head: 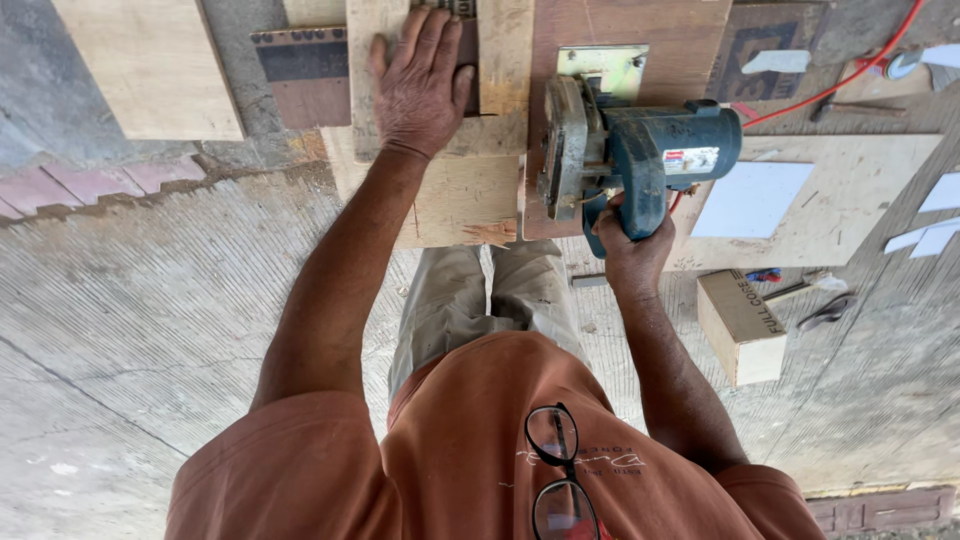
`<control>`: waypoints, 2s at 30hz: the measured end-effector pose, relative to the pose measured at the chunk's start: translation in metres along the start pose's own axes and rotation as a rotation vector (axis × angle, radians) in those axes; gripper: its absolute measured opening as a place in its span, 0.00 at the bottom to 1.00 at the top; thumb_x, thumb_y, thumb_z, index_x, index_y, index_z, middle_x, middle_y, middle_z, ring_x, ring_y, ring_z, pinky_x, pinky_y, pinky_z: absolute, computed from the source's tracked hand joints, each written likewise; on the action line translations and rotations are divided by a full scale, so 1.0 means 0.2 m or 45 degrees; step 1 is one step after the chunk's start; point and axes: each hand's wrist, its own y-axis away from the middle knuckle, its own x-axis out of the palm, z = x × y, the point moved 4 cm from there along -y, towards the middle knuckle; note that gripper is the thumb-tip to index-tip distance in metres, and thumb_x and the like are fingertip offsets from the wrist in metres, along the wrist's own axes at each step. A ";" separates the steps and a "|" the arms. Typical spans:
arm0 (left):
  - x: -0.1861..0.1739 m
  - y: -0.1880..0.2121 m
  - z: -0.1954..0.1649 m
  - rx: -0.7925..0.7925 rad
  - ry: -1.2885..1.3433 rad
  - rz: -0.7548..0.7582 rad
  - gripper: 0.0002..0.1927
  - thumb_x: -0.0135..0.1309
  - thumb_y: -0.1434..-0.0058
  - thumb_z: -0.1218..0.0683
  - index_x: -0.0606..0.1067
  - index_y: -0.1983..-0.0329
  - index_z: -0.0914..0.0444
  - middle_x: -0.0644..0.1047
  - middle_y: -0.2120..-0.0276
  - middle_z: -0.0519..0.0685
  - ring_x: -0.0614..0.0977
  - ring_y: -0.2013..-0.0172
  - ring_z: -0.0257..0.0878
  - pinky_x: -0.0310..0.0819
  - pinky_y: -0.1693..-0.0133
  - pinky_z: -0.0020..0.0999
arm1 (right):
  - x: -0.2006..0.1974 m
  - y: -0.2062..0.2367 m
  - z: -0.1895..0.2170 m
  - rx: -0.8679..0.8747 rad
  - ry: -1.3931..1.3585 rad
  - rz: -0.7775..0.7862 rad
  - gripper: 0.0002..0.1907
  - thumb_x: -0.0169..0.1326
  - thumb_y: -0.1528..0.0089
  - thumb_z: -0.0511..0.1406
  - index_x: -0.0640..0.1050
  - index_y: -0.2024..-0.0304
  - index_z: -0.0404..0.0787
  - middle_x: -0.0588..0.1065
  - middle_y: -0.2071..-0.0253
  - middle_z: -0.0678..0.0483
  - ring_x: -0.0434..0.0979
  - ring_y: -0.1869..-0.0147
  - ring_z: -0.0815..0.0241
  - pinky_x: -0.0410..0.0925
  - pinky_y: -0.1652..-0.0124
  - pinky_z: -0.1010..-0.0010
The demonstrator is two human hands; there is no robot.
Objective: The person marks a line on a piece of plywood using a pencil and a square, then uses a circular saw to cut along the marked line. The person handles the wood and saw with both hands, completing the cut and setting the saw aside.
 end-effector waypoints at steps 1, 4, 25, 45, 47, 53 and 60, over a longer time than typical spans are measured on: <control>-0.01 0.00 0.00 0.000 -0.006 -0.010 0.29 0.49 0.21 0.40 0.66 0.25 0.61 0.60 0.25 0.47 0.53 0.25 0.40 0.43 0.30 0.62 | 0.00 0.00 0.00 0.005 -0.011 0.002 0.08 0.53 0.40 0.25 0.73 0.58 0.35 0.76 0.66 0.50 0.80 0.64 0.60 0.76 0.61 0.65; -0.02 0.01 -0.01 -0.002 0.000 0.018 0.29 0.51 0.22 0.41 0.67 0.25 0.60 0.61 0.25 0.46 0.54 0.25 0.40 0.43 0.31 0.63 | -0.01 0.00 0.00 -0.007 -0.031 0.016 0.08 0.54 0.40 0.25 0.73 0.58 0.35 0.76 0.66 0.51 0.80 0.64 0.61 0.76 0.60 0.66; -0.03 0.03 0.00 0.015 0.007 -0.065 0.29 0.52 0.21 0.41 0.66 0.24 0.59 0.56 0.23 0.44 0.53 0.24 0.39 0.45 0.31 0.65 | 0.01 -0.03 0.01 -0.044 0.024 0.022 0.10 0.54 0.41 0.26 0.74 0.57 0.36 0.77 0.66 0.50 0.81 0.64 0.60 0.77 0.60 0.64; -0.04 0.02 0.00 0.028 0.012 -0.097 0.28 0.54 0.21 0.41 0.66 0.25 0.59 0.57 0.23 0.43 0.53 0.24 0.38 0.46 0.31 0.65 | 0.02 -0.05 0.04 -0.054 0.014 0.023 0.09 0.54 0.40 0.26 0.74 0.56 0.35 0.76 0.66 0.50 0.80 0.65 0.60 0.76 0.61 0.64; -0.04 0.02 0.00 0.028 0.010 -0.099 0.29 0.54 0.21 0.41 0.66 0.25 0.59 0.57 0.23 0.43 0.53 0.24 0.38 0.46 0.31 0.65 | 0.02 -0.05 0.04 -0.051 0.034 0.026 0.08 0.54 0.40 0.26 0.74 0.57 0.35 0.76 0.67 0.50 0.80 0.65 0.60 0.76 0.60 0.64; -0.02 0.02 0.00 0.026 0.015 -0.095 0.29 0.54 0.21 0.41 0.66 0.24 0.60 0.56 0.23 0.44 0.52 0.24 0.38 0.46 0.31 0.65 | 0.01 -0.06 0.04 -0.062 -0.016 0.019 0.09 0.53 0.40 0.26 0.74 0.56 0.34 0.76 0.67 0.50 0.80 0.65 0.60 0.76 0.61 0.64; -0.02 0.02 -0.01 0.029 0.008 -0.109 0.29 0.54 0.22 0.41 0.66 0.25 0.59 0.56 0.23 0.44 0.52 0.24 0.38 0.46 0.31 0.66 | 0.02 -0.07 0.06 -0.065 0.019 0.017 0.08 0.53 0.40 0.26 0.74 0.57 0.34 0.76 0.66 0.49 0.80 0.65 0.60 0.76 0.61 0.64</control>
